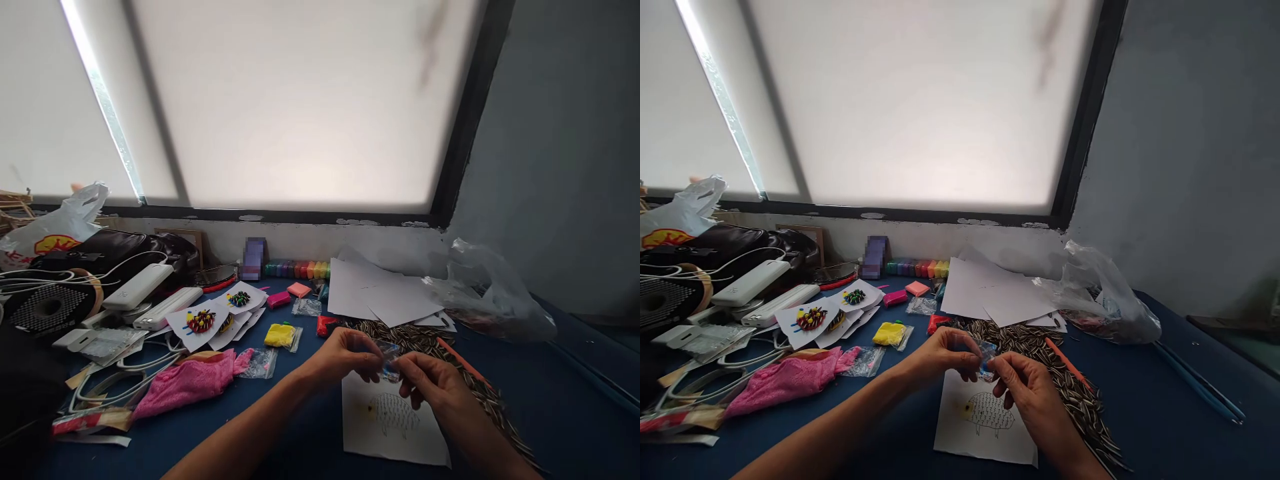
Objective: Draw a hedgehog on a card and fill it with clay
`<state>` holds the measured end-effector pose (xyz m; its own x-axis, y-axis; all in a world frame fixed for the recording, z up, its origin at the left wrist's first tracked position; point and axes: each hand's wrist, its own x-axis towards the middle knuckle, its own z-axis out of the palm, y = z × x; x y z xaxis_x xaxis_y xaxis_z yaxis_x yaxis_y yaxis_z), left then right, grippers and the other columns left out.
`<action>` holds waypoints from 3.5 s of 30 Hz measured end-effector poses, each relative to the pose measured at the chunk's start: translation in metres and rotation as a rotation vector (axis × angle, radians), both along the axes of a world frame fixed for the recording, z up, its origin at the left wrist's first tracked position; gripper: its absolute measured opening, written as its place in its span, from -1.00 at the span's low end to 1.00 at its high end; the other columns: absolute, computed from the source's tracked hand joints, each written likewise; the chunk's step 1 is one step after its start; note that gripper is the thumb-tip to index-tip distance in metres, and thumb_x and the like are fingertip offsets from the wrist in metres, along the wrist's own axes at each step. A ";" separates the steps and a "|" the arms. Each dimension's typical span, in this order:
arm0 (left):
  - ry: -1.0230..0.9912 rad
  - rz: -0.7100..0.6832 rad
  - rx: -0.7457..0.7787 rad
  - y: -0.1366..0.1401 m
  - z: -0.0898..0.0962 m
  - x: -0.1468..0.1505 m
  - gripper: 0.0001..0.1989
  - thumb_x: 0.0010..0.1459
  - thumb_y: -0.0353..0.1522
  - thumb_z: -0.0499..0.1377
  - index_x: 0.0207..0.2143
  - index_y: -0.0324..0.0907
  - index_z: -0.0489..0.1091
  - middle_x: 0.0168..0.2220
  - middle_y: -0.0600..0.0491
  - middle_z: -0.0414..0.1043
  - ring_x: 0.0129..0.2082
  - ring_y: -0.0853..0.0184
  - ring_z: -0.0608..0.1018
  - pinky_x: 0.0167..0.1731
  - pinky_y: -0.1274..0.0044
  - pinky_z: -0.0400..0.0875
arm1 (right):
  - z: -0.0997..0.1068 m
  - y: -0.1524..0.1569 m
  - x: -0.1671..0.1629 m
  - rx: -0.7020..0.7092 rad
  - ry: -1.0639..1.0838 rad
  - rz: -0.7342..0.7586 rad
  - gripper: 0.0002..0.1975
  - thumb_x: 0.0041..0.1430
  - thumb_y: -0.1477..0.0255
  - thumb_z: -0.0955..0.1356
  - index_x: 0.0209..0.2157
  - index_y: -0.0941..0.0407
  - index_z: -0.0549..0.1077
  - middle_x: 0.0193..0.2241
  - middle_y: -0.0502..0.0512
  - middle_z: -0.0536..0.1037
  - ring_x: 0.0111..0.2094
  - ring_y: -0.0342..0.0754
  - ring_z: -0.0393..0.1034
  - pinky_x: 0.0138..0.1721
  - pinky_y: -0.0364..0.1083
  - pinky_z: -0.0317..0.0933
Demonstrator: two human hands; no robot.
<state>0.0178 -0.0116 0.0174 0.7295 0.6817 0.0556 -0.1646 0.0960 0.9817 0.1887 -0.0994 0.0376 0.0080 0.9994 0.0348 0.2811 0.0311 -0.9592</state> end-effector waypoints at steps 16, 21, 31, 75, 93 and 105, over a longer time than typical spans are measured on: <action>-0.108 -0.022 -0.150 0.004 -0.006 0.000 -0.62 -0.14 -0.29 0.41 -0.29 -0.31 0.45 -0.39 -0.04 0.52 -0.46 0.33 0.56 -0.41 0.53 0.39 | -0.004 0.010 0.003 0.033 0.009 -0.217 -0.63 0.00 0.05 0.39 -0.46 0.10 0.46 -0.58 -0.03 0.40 -0.53 -0.13 0.27 -0.50 -0.16 0.25; -0.123 0.176 -0.109 0.000 0.006 0.002 -0.62 -0.13 -0.20 0.39 -0.43 -0.32 0.39 -0.56 0.07 0.42 -0.55 0.45 0.44 -0.44 0.59 0.33 | -0.006 0.003 0.000 -0.001 0.001 -0.152 -0.66 -0.04 0.10 0.42 -0.45 0.10 0.47 -0.55 0.03 0.49 -0.52 -0.09 0.35 -0.54 -0.14 0.28; 0.140 0.088 0.203 -0.012 0.024 0.002 -0.89 -0.02 -0.44 0.24 -0.42 -0.27 0.35 -0.50 0.08 0.39 -0.48 0.40 0.47 -0.43 0.57 0.36 | 0.010 -0.005 0.005 0.192 -0.092 -0.257 -0.63 0.09 0.10 0.36 -0.20 0.07 0.51 -0.23 0.17 0.59 -0.20 0.06 0.50 -0.22 -0.09 0.39; 0.071 -0.250 -0.007 -0.012 0.021 -0.005 -0.57 0.13 -0.06 0.19 -0.34 -0.30 0.41 -0.48 0.05 0.40 -0.53 0.47 0.42 -0.44 0.59 0.32 | 0.009 -0.013 0.005 0.412 -0.346 0.007 -0.82 0.24 0.32 0.32 -0.23 -0.02 0.57 -0.30 0.08 0.56 -0.33 -0.03 0.46 -0.38 -0.12 0.35; 0.073 -0.200 -0.044 -0.013 0.016 -0.001 -0.64 0.00 -0.16 0.32 -0.34 -0.32 0.48 -0.45 0.01 0.47 -0.46 0.42 0.47 -0.37 0.56 0.34 | 0.009 -0.013 0.001 0.466 -0.563 0.048 -0.79 0.28 0.39 0.24 -0.36 0.03 0.50 -0.42 0.08 0.50 -0.43 -0.06 0.41 -0.45 -0.10 0.27; 0.071 -0.164 -0.073 -0.014 0.014 0.001 -0.67 -0.01 -0.20 0.32 -0.35 -0.32 0.47 -0.48 0.01 0.48 -0.50 0.39 0.49 -0.38 0.53 0.38 | 0.007 -0.017 -0.008 0.344 -0.293 -0.191 -0.77 0.25 0.23 0.26 -0.39 0.04 0.41 -0.51 0.01 0.46 -0.51 -0.09 0.36 -0.47 -0.13 0.29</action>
